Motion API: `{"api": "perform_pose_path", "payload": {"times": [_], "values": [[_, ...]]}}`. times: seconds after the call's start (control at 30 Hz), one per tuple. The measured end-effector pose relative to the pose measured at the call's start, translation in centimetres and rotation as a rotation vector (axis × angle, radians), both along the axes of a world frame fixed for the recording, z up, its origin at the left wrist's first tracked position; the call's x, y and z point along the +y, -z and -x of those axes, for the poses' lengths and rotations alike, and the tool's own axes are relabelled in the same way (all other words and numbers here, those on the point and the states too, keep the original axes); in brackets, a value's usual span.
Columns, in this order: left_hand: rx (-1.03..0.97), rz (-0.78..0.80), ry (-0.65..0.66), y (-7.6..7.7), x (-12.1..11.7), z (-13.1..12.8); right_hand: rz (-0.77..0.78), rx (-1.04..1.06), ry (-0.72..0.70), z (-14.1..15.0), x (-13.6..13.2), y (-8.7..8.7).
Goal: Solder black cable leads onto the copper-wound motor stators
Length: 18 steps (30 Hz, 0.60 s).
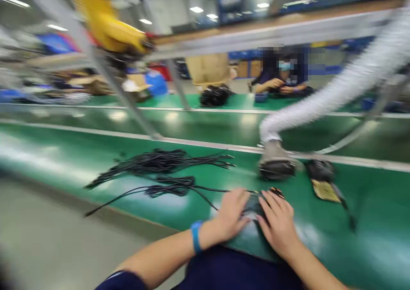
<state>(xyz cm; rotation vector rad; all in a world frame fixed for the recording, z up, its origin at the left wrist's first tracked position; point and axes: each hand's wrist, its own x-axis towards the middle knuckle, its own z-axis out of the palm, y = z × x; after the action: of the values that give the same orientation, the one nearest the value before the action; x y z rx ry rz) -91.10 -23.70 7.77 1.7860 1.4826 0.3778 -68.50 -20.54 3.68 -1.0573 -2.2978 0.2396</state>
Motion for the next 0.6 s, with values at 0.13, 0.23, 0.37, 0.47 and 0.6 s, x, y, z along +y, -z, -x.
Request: {"api": "perform_pose_path", "payload": {"times": [0.13,0.23,0.37,0.47,0.6], "values": [[0.336,-0.309,0.019,3.2,0.5,7.8,0.213,-0.173,0.122,-1.2,0.2,-0.5],[0.468,-0.565,0.059,5.7,0.9,13.7,0.363,-0.187,0.117,-2.4,0.3,0.7],[0.534,-0.517,0.18,4.8,1.3,18.7,0.391,-0.095,0.075,-2.1,0.3,0.9],[0.619,-0.435,0.262,3.5,2.5,20.2,0.401,-0.053,0.086,-1.1,0.0,0.3],[0.65,-0.385,0.266,3.4,4.2,21.5,0.404,-0.011,0.067,0.1,-0.8,0.0]]}}
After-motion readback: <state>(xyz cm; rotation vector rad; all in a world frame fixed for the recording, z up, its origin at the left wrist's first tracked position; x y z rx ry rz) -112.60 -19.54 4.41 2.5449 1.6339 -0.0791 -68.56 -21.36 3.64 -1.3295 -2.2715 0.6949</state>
